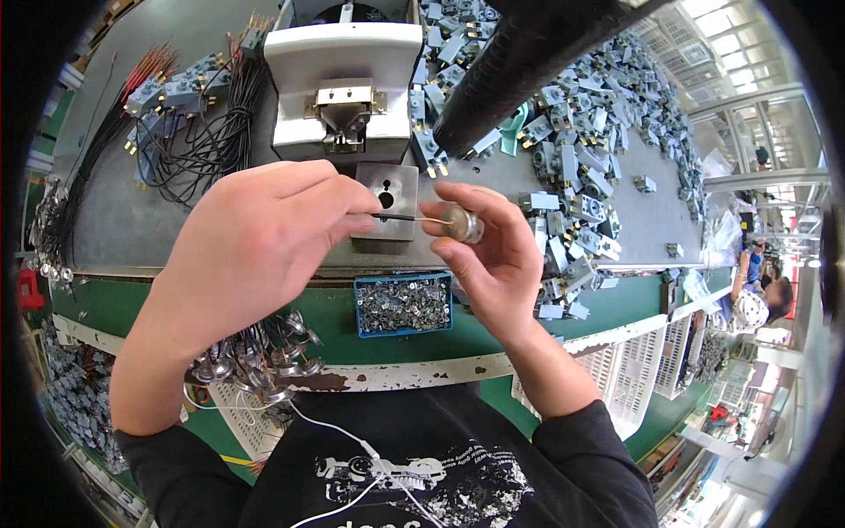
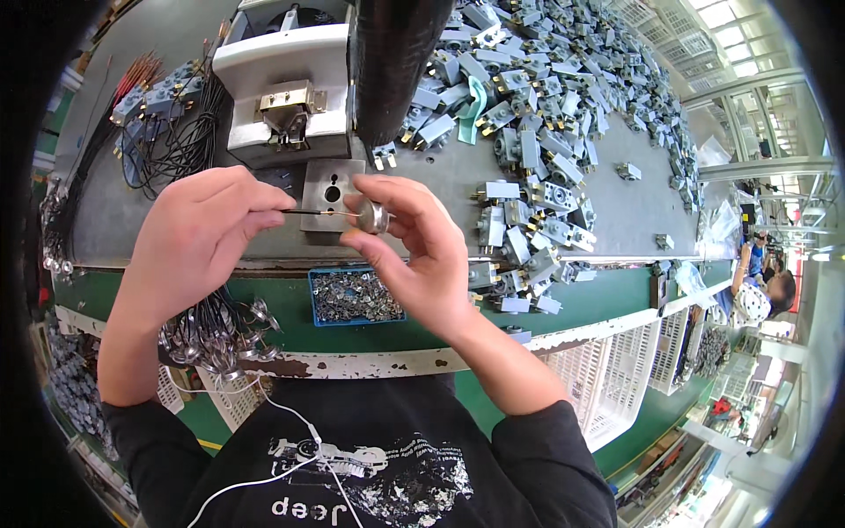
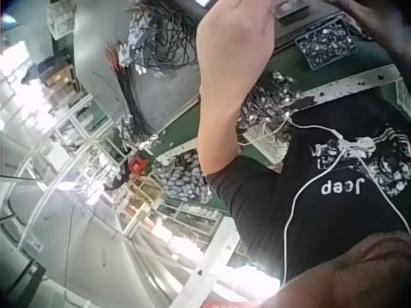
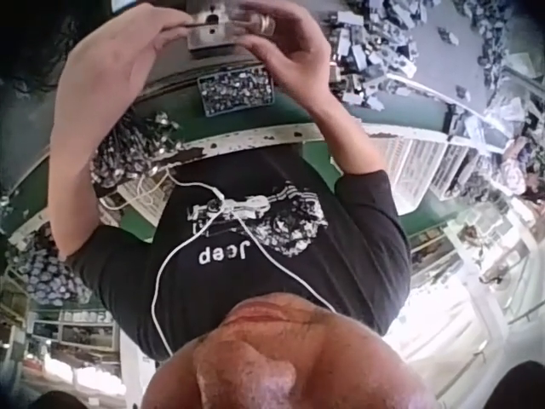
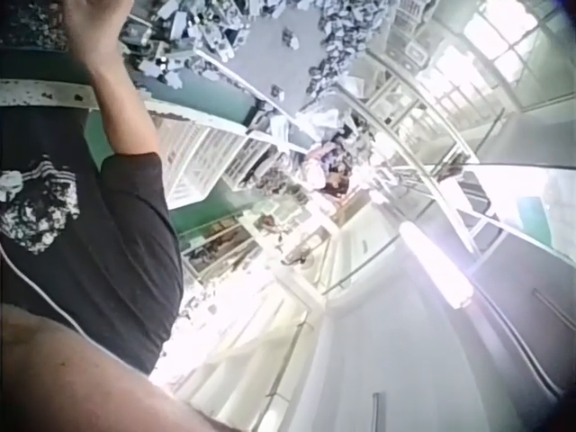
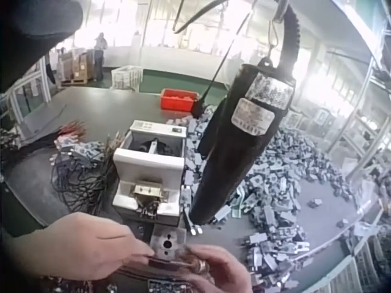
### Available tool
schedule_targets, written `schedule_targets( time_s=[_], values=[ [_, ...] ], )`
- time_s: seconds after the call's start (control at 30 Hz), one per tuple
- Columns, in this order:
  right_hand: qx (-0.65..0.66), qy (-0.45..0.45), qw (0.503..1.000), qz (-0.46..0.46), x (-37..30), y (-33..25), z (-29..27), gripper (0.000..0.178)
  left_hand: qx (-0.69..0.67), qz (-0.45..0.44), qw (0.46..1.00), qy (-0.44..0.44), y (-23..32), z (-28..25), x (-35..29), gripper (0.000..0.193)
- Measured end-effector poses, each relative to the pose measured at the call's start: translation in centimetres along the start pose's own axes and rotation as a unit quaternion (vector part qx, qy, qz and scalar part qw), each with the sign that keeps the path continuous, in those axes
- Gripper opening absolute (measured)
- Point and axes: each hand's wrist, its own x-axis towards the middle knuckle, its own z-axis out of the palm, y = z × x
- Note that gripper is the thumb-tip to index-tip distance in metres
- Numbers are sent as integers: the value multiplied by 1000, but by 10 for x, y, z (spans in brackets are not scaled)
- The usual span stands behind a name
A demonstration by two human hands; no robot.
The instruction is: Assembling small electronic motor and housing components using an electric screwdriver on an assembly line.
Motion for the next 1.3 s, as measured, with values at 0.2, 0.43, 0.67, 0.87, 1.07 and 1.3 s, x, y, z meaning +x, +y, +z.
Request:
schedule_targets(
  time_s=[0.2, 0.43, 0.67, 0.87, 1.07, 1.3],
  values=[
    [126, 41, 991, 24, 9, -20, 13, 26, -241, -42, 969, -46, -10, 27, -8, 20],
    [-1, -271, 899, 345, 54, -50, -17, 25, 90, 113, 989, -38, -7, 7, -14, 18],
    [-168, -233, 935, 209, 28, -58, -17, 48, 14, 90, 996, -13, -5, 10, -15, 9],
    [53, -137, 960, 237, 20, -46, -13, 44, 60, 85, 995, -1, -9, 13, -17, 19],
    [138, -143, 952, 233, 22, -37, -18, 41, -35, 103, 993, 45, -15, 21, -20, 24],
    [114, -476, 794, 359, 68, -10, -17, 29, -51, 244, 963, -101, -29, 33, -21, 19]
  ],
)
